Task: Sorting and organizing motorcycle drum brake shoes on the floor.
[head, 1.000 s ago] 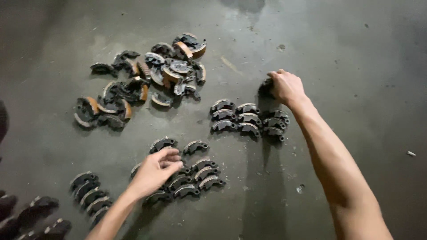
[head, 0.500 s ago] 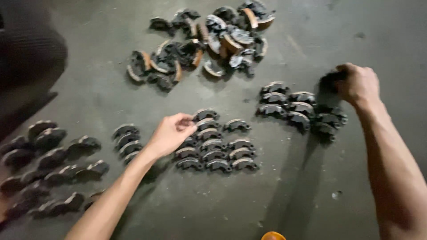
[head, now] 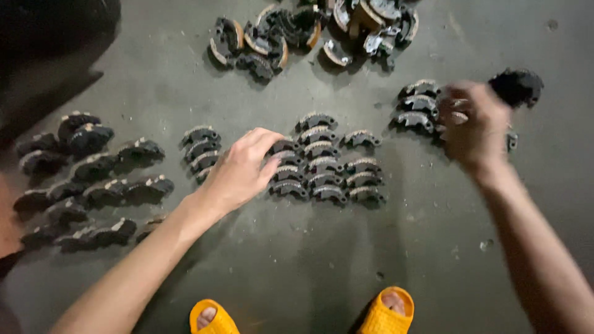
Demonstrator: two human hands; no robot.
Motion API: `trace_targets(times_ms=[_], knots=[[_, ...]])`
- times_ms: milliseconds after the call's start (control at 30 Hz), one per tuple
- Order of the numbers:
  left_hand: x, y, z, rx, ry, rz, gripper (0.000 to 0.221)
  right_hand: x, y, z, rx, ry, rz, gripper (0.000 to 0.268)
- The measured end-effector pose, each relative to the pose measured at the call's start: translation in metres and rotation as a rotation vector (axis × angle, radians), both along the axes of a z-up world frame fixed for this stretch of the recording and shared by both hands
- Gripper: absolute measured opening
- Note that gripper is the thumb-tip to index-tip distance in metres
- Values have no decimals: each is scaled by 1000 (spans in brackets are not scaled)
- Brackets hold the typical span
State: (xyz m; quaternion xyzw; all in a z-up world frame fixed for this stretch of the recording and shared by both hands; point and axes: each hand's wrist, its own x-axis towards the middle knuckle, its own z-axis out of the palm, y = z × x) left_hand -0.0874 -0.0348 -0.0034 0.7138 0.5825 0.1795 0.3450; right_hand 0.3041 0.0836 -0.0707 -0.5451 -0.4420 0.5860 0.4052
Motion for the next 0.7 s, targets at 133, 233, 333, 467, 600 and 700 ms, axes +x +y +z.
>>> trace_targets(times_ms=[133,233,333,467,600,700], knots=[[-30,-52,-91,161,92,-39,44,-43,-75,-71,796,-859,362,31],[-27,-81,-144,171,20,74,47,-74,-107,-76,774,-819,430,22],[-19,-100,-147,-15,139,87,40,-78,-99,-58,799,-898,487,19],[-22,-122,-146,7,218,13,43,-52,-61,-55,855,-974,271,13],[-22,-130,-154,60,223,29,53,-47,-42,-69,772,-983,230,22],[-9,-120,-103,62,241,43,57,-64,-50,-74,597,-1036,500,41]])
